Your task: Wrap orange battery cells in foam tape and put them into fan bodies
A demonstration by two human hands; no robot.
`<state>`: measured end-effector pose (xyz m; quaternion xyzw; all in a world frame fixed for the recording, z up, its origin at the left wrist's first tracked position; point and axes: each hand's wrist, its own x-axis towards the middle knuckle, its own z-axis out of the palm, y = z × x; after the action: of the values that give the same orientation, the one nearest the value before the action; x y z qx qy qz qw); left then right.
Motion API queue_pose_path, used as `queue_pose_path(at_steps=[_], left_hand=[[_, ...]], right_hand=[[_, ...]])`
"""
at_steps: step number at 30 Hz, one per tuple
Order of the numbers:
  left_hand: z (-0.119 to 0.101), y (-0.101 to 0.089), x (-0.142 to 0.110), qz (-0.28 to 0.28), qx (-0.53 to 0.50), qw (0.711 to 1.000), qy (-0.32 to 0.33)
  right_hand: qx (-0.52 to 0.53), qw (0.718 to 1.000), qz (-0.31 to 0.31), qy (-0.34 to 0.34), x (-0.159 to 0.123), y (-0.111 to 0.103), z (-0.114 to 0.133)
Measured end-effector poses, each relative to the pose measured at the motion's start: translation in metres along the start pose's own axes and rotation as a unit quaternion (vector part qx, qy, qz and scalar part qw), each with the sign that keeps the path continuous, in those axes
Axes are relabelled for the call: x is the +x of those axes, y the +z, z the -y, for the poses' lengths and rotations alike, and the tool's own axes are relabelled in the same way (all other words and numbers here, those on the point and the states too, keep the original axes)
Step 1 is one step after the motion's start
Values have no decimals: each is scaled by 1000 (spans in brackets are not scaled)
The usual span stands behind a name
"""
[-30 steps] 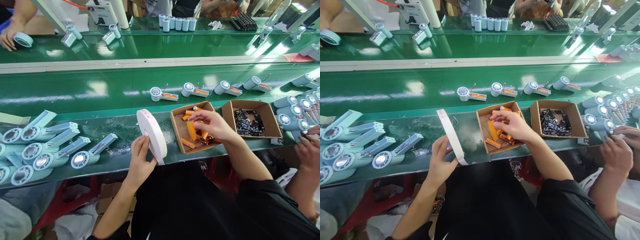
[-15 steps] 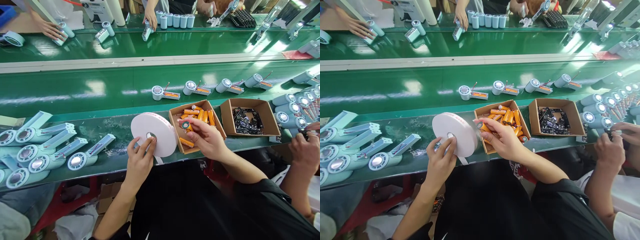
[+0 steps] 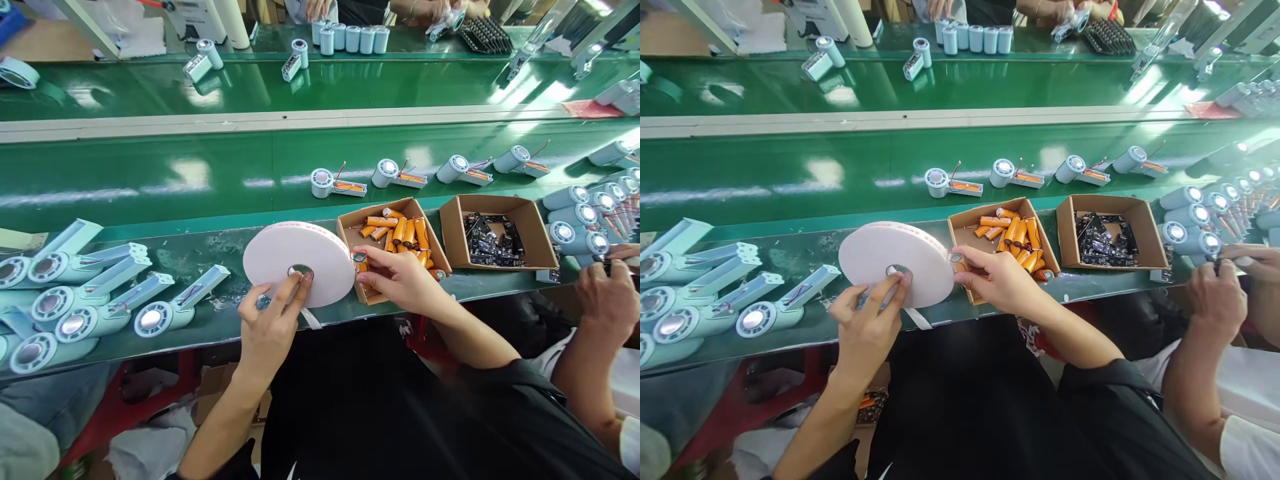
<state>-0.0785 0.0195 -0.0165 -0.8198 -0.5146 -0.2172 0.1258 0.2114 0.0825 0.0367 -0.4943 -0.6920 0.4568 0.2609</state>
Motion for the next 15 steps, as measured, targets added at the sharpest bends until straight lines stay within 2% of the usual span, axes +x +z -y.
queue_pose_path(at_steps=[2, 3, 5, 7, 9, 10, 12, 14, 15], left_hand=[[-1, -2, 2, 5, 5, 1000, -5], [-4, -3, 3, 5, 8, 1000, -14], [-14, -1, 5, -16, 21, 999, -28], [-29, 4, 4, -59, 35, 997, -35], [-48, 8, 0, -95, 25, 994, -42], [-56, 9, -5, -104, 13, 994, -45], [-66, 8, -15, -81, -18, 996, -40], [-60, 4, -24, -4, -58, 998, -20], [-51, 2, -26, 53, -79, 995, -11]], right_hand=[[61, 998, -18, 2, 3, 3, -2], [111, 993, -49, -8, 5, 10, -3], [211, 964, -156, -43, 7, 34, -5], [265, 920, -282, -63, 8, 60, -5], [278, 894, -347, -57, 10, 74, -4], [280, 894, -346, -48, 11, 71, -2], [278, 906, -316, -44, 13, 44, 3], [260, 910, -315, -71, 13, -4, 11], [240, 899, -354, -97, 12, -28, 16]])
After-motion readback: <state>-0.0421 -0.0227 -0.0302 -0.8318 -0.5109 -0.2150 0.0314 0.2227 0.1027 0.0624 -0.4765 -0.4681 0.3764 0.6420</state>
